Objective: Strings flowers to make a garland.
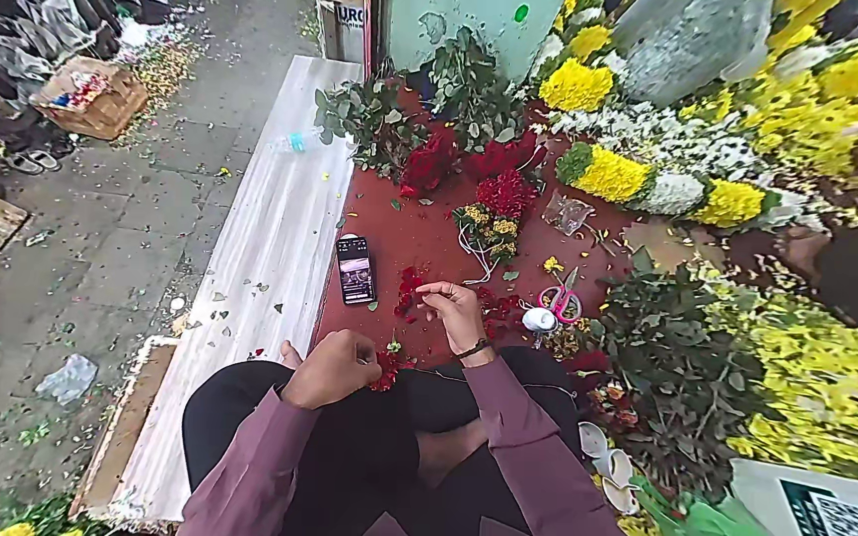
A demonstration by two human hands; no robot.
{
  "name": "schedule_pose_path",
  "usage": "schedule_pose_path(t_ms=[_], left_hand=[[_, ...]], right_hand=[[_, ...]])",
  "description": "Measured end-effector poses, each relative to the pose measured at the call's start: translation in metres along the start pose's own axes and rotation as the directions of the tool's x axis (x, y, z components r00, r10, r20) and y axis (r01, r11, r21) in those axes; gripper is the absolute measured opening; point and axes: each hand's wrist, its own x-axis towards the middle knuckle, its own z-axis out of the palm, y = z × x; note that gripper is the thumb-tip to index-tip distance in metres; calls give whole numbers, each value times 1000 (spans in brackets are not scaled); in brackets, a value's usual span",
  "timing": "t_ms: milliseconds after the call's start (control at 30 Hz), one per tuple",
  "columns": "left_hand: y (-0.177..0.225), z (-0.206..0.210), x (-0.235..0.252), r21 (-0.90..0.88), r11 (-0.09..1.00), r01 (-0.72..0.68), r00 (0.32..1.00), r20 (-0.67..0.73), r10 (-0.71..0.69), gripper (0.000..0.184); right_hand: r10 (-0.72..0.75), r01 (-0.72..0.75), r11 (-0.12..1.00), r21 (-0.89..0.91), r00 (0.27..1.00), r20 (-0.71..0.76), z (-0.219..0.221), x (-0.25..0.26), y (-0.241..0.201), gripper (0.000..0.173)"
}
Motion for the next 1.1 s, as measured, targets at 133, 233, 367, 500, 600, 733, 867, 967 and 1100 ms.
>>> schedule_pose_path(t_ms=[133,233,367,500,600,733,867,967,1100], left_hand=[[1,0,1,3,1000,20,1000,12,-20,18],[1,1,1,8,1000,18,1000,13,-18,18],[0,1,1,-6,1000,12,1000,13,-12,19],[-1,1,1,-9,1000,6,1000,12,-6,20],[-2,1,1,-13,1000,1,1000,8,-1,20],[-3,2,2,-11,1000,-6,1000,0,6,19],[-3,2,2,-24,1000,-4,1000,-20,4,19],[-1,1,2,-67,997,33,998,-49,-36,19],[0,0,1,-132,986,98,989,-98,-111,20]], right_hand=[[-81,81,996,21,997,-16,1,-3,-1,14],[-86,86,996,19,996,-34,2,-6,-2,9],[-99,100,995,6,995,-13,2,-9,-1,13],[-145,146,989,-6,989,19,2,-11,2,18],[-162,163,985,-48,987,22,2,-11,3,24],[-179,178,978,-111,984,-6,4,-12,2,20],[-248,243,963,-114,968,-31,7,-15,-1,11],[-272,270,962,-41,960,-63,9,-19,-3,20],[-169,168,971,167,986,-9,15,-36,-13,57]])
